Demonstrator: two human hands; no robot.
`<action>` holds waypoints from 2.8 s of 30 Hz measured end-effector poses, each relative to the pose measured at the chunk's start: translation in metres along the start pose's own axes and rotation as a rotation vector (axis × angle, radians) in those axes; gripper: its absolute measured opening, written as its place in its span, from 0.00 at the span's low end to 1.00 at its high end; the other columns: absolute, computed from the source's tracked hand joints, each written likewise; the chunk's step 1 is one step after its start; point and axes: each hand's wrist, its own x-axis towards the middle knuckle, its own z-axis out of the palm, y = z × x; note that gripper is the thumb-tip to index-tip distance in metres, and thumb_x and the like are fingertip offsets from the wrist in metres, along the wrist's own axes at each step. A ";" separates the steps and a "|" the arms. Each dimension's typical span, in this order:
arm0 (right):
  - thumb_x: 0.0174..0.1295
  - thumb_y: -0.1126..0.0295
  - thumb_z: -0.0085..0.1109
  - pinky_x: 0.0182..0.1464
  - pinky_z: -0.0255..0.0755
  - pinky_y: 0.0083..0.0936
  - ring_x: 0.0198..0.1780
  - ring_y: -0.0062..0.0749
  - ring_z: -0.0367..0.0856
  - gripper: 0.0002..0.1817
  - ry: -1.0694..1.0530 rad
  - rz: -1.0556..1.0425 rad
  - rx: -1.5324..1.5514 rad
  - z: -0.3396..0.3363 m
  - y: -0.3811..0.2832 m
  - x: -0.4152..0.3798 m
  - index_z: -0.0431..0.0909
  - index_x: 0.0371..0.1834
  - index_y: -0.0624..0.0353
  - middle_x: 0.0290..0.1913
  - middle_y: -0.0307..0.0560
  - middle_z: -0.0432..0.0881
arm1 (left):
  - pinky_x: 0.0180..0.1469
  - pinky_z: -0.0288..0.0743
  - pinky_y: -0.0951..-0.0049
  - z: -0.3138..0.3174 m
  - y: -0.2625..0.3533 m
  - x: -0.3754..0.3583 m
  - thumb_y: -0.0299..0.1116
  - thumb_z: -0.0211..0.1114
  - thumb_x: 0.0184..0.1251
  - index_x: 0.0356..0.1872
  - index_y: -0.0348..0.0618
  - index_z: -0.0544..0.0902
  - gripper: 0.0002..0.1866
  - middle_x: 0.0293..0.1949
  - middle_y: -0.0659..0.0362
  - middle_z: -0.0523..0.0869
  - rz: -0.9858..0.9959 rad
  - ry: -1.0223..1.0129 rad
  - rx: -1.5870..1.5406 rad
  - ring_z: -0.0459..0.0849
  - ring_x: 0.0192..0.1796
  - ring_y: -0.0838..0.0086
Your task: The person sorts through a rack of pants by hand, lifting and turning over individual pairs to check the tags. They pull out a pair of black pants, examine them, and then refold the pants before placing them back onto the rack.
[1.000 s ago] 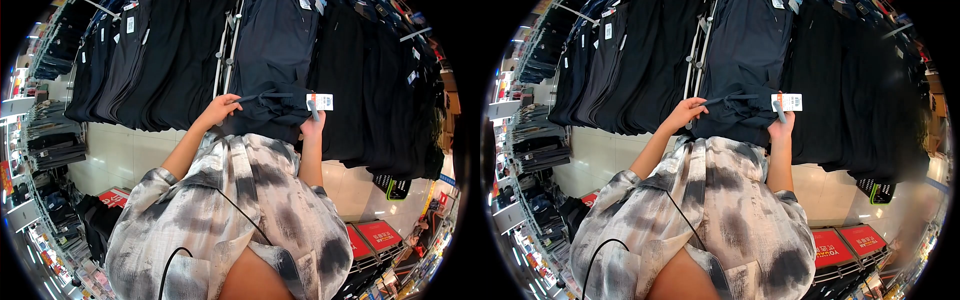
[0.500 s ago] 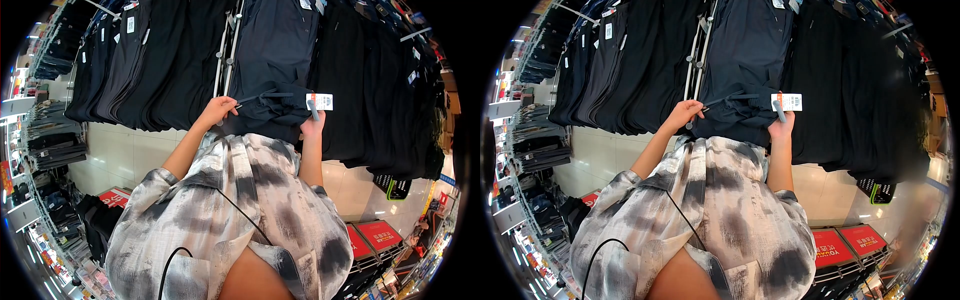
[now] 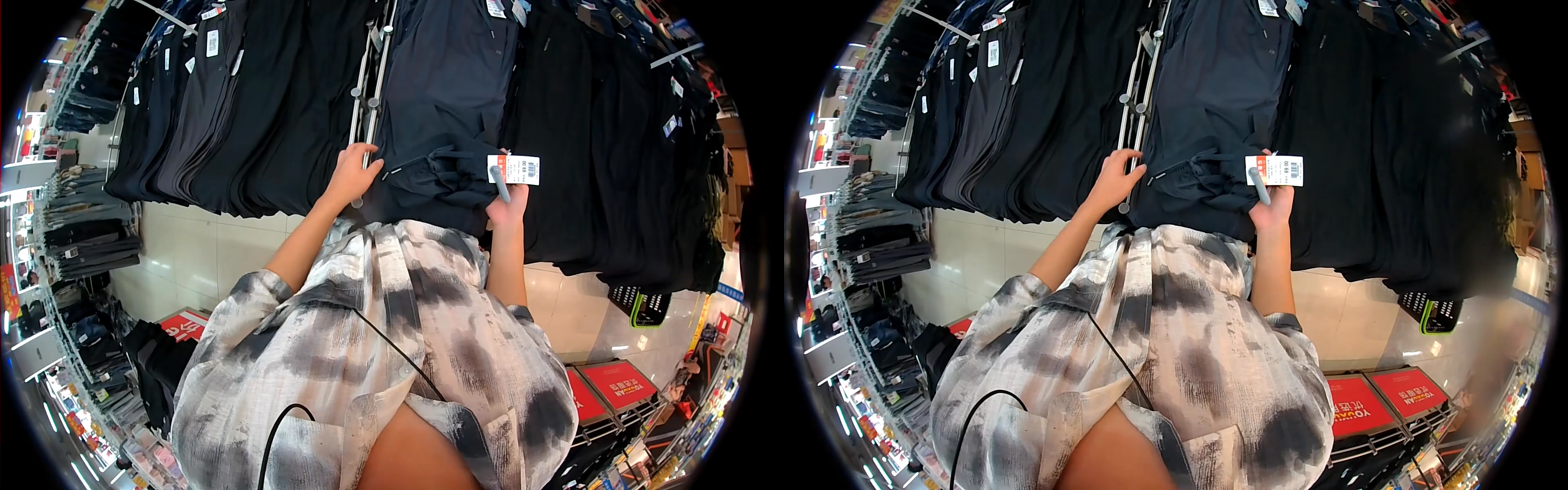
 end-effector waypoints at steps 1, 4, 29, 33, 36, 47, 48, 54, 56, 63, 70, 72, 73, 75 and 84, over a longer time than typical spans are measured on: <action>0.78 0.60 0.43 0.57 0.79 0.27 0.51 0.32 0.85 0.22 -0.008 -0.005 -0.017 0.002 0.000 -0.001 0.74 0.64 0.65 0.54 0.48 0.84 | 0.59 0.75 0.66 0.001 0.000 0.007 0.40 0.70 0.67 0.61 0.34 0.77 0.27 0.60 0.50 0.82 0.001 0.025 -0.008 0.81 0.56 0.65; 0.77 0.61 0.43 0.58 0.78 0.27 0.52 0.31 0.85 0.22 0.007 -0.021 -0.057 0.014 -0.001 -0.007 0.74 0.64 0.65 0.55 0.47 0.84 | 0.58 0.76 0.67 0.019 -0.010 0.029 0.41 0.72 0.65 0.63 0.32 0.75 0.31 0.58 0.49 0.83 -0.134 -0.169 -0.240 0.82 0.52 0.65; 0.72 0.60 0.46 0.81 0.27 0.39 0.86 0.45 0.28 0.41 -0.462 -0.686 -1.100 0.169 0.035 -0.069 0.42 0.82 0.68 0.85 0.54 0.37 | 0.64 0.71 0.75 -0.019 0.174 0.055 0.31 0.55 0.79 0.70 0.37 0.72 0.22 0.58 0.58 0.81 -0.032 -0.280 -1.232 0.79 0.59 0.77; 0.74 0.53 0.43 0.81 0.24 0.41 0.85 0.48 0.25 0.42 -0.518 -0.670 -1.127 0.172 0.039 -0.072 0.42 0.82 0.67 0.85 0.55 0.37 | 0.72 0.63 0.71 -0.021 0.175 0.048 0.40 0.54 0.81 0.75 0.39 0.65 0.28 0.72 0.56 0.71 0.040 -0.313 -1.292 0.71 0.71 0.72; 0.74 0.54 0.42 0.81 0.27 0.39 0.85 0.47 0.30 0.39 -0.545 -0.637 -1.073 0.169 0.040 -0.068 0.46 0.81 0.68 0.84 0.55 0.42 | 0.75 0.58 0.68 -0.021 0.168 0.045 0.39 0.57 0.78 0.76 0.41 0.63 0.30 0.73 0.57 0.70 0.061 -0.305 -1.295 0.66 0.74 0.71; 0.77 0.60 0.42 0.82 0.35 0.34 0.83 0.42 0.48 0.31 -0.673 -0.341 -0.615 0.136 0.047 -0.048 0.62 0.76 0.71 0.80 0.55 0.59 | 0.63 0.73 0.72 -0.024 0.158 0.044 0.18 0.68 0.64 0.68 0.37 0.71 0.30 0.57 0.58 0.82 -0.230 -0.202 -1.537 0.80 0.59 0.74; 0.77 0.60 0.42 0.82 0.36 0.34 0.83 0.41 0.50 0.30 -0.642 -0.341 -0.621 0.137 0.048 -0.052 0.64 0.75 0.71 0.79 0.55 0.61 | 0.61 0.74 0.73 -0.024 0.154 0.046 0.15 0.67 0.60 0.64 0.37 0.75 0.28 0.53 0.58 0.84 -0.286 -0.148 -1.552 0.82 0.56 0.72; 0.65 0.82 0.51 0.55 0.77 0.32 0.48 0.37 0.85 0.09 -0.606 -0.907 -0.825 0.112 0.013 -0.037 0.83 0.39 0.68 0.50 0.56 0.86 | 0.57 0.81 0.65 -0.070 0.132 0.080 0.11 0.62 0.47 0.50 0.34 0.82 0.24 0.48 0.52 0.88 -0.167 -0.153 -1.457 0.87 0.52 0.65; 0.65 0.81 0.54 0.57 0.75 0.31 0.52 0.34 0.83 0.12 -0.375 -0.800 -0.782 0.122 -0.014 -0.024 0.81 0.49 0.66 0.56 0.55 0.82 | 0.58 0.81 0.65 -0.103 0.146 0.102 0.11 0.61 0.43 0.49 0.34 0.83 0.26 0.52 0.47 0.88 0.019 -0.232 -1.423 0.87 0.54 0.63; 0.67 0.58 0.66 0.71 0.65 0.34 0.72 0.34 0.68 0.39 -0.570 -0.173 -0.763 0.207 -0.076 0.093 0.60 0.76 0.63 0.72 0.50 0.70 | 0.64 0.78 0.66 -0.185 0.223 0.204 0.16 0.63 0.45 0.50 0.36 0.84 0.25 0.54 0.51 0.88 0.532 -0.393 -1.015 0.86 0.57 0.64; 0.67 0.59 0.67 0.67 0.71 0.35 0.66 0.31 0.76 0.28 -0.526 -0.336 -0.769 0.320 -0.149 0.136 0.73 0.68 0.58 0.66 0.42 0.78 | 0.67 0.73 0.67 -0.243 0.275 0.312 0.18 0.58 0.39 0.54 0.34 0.79 0.31 0.59 0.49 0.84 0.528 -0.300 -1.066 0.81 0.62 0.61; 0.66 0.61 0.67 0.66 0.73 0.34 0.64 0.35 0.79 0.28 -0.525 -0.332 -0.758 0.343 -0.158 0.149 0.74 0.66 0.60 0.64 0.46 0.80 | 0.69 0.72 0.67 -0.247 0.279 0.343 0.18 0.57 0.41 0.57 0.33 0.77 0.32 0.61 0.48 0.83 0.532 -0.290 -1.071 0.79 0.65 0.60; 0.66 0.60 0.67 0.69 0.70 0.35 0.65 0.38 0.77 0.30 -0.525 -0.322 -0.749 0.354 -0.159 0.156 0.72 0.68 0.60 0.66 0.48 0.79 | 0.69 0.72 0.67 -0.246 0.276 0.362 0.17 0.56 0.42 0.58 0.33 0.76 0.33 0.61 0.48 0.83 0.552 -0.260 -1.038 0.79 0.65 0.60; 0.67 0.62 0.65 0.70 0.70 0.36 0.63 0.41 0.79 0.26 -0.492 -0.323 -0.672 0.367 -0.152 0.170 0.74 0.66 0.60 0.63 0.52 0.81 | 0.69 0.73 0.68 -0.237 0.267 0.399 0.16 0.55 0.43 0.59 0.32 0.76 0.33 0.60 0.47 0.83 0.544 -0.233 -1.025 0.80 0.64 0.61; 0.63 0.65 0.71 0.56 0.80 0.32 0.50 0.35 0.87 0.21 -0.268 -0.299 -0.776 0.315 -0.152 0.334 0.80 0.55 0.65 0.51 0.49 0.87 | 0.49 0.76 0.77 -0.131 0.174 0.537 0.15 0.53 0.52 0.56 0.33 0.79 0.26 0.49 0.53 0.86 0.378 0.014 -0.871 0.83 0.51 0.68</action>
